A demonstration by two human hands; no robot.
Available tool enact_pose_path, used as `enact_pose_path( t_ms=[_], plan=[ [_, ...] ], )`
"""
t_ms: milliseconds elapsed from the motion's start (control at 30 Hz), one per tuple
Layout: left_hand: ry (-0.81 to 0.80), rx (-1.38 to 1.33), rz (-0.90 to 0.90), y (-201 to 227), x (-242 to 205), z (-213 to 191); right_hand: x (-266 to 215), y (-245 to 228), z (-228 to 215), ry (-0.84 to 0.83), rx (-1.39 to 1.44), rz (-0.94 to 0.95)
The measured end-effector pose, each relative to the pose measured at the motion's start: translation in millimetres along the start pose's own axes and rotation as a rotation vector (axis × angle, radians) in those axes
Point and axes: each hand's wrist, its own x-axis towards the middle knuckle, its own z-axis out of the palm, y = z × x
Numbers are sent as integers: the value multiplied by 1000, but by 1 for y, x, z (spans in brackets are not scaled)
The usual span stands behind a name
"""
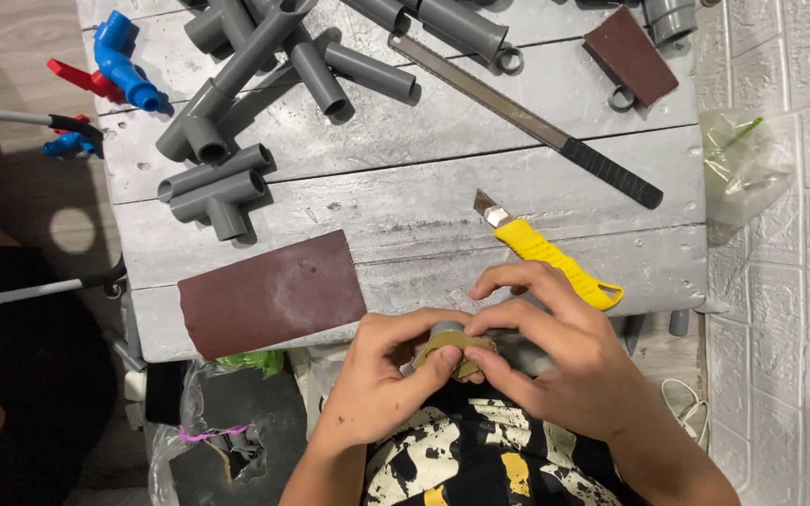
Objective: The person is sanding small grey plastic rings on a piece of sandpaper and then using a utility knife to trim the edges.
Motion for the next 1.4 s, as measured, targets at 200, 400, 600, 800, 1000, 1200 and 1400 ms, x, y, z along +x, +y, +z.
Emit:
enact_pose_path(
  t_ms=[200, 400, 600, 800, 1000, 1200, 1400],
  plan=[
    [55, -79, -33, -10, 2, -6, -6, 35, -4, 115, -274, 94],
    [56, -146, -30, -4, 2, -9, -21, 73, 7, 57, -638, 185],
    [117, -139, 45, 5, 1, -15, -16, 62, 7, 105, -497, 207],
    [204, -125, 122, 1, 5, -22, -25, 49, 0, 145, 25, 217],
    [211, -196, 114, -5, 13, -16, -27, 47, 12, 65, 560, 117],
    [165, -272, 249, -12, 14, -8, -24, 31, 17, 133, 400, 130],
    [109, -127, 525, -14, 12, -8, -19, 19, 18, 215, 444, -28]
  ],
)
